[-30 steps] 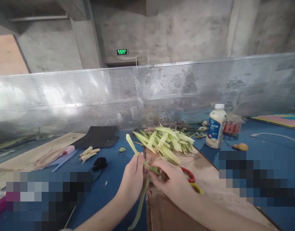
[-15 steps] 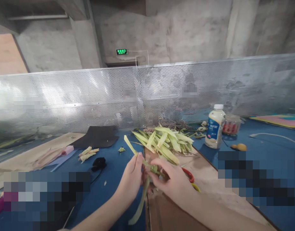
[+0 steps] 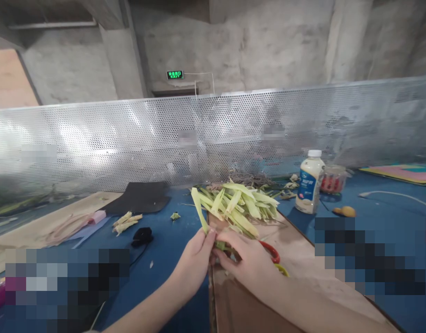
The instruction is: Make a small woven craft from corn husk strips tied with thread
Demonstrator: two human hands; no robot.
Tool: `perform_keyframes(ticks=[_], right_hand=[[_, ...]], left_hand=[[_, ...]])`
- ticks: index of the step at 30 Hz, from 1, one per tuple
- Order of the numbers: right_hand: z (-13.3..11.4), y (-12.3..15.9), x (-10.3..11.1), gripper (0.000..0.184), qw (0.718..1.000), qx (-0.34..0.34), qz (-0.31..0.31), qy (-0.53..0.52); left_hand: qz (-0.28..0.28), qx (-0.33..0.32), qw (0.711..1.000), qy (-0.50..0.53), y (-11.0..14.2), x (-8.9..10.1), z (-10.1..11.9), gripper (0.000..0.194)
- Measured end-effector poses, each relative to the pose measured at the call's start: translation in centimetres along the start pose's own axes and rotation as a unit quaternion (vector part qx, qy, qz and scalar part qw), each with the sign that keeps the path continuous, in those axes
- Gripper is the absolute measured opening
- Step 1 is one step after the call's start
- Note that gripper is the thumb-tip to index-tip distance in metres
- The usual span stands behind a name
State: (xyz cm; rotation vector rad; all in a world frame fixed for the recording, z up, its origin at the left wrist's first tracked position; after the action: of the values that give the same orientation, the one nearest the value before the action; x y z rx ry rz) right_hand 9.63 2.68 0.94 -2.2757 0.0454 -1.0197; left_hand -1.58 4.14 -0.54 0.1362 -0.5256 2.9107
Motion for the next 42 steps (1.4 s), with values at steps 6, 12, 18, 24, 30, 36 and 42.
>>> perform_keyframes(ticks=[6, 12, 18, 24, 30, 36, 42], right_hand=[[-0.1, -0.1, 0.0, 0.013, 1.0, -0.006, 0.008, -0.012], [-0.7, 0.0, 0.9, 0.027, 0.998, 0.02, -0.06, -0.03], [-0.5, 0.2, 1.7, 0.024, 0.995, 0.061, -0.075, -0.017], [-0.2, 0.0, 1.8, 0.02, 0.994, 0.091, -0.055, 0.033], [-0.2, -0.2, 1.7, 0.015, 0.988, 0.127, -0.042, 0.071], [-0.4, -0.2, 1.9, 0.016, 0.988, 0.124, -0.054, 0.077], [-0.4, -0.2, 1.7, 0.016, 0.985, 0.127, -0.073, 0.093]], left_hand=[[-0.016, -0.049, 0.998, -0.021, -0.1, 0.0, 0.4, 0.031], [0.016, -0.028, 0.999, 0.007, -0.3, 0.6, 1.1, 0.031], [0.047, -0.025, 0.998, -0.034, -0.7, 1.5, 0.9, 0.034], [0.04, -0.046, 0.995, -0.08, -0.7, 1.7, 1.3, 0.036], [0.026, -0.07, 0.992, -0.105, -0.7, 1.7, 1.6, 0.031], [-0.064, -0.088, 0.992, -0.058, -0.9, 1.0, 2.2, 0.02], [-0.128, -0.072, 0.989, 0.0, -0.8, 0.7, 1.8, 0.018]])
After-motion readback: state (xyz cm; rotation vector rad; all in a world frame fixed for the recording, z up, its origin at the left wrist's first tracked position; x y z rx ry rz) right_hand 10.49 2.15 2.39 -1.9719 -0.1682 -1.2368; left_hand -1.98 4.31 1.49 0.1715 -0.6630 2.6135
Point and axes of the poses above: each hand's wrist, its own y-axis away from the middle knuckle, its own x-axis out of the back of the hand, z = x × y, the point moved 5 cm from there along -y, towards the middle knuckle, and after that the axes turned 11 degrees about -x, right-handed, at the moved point
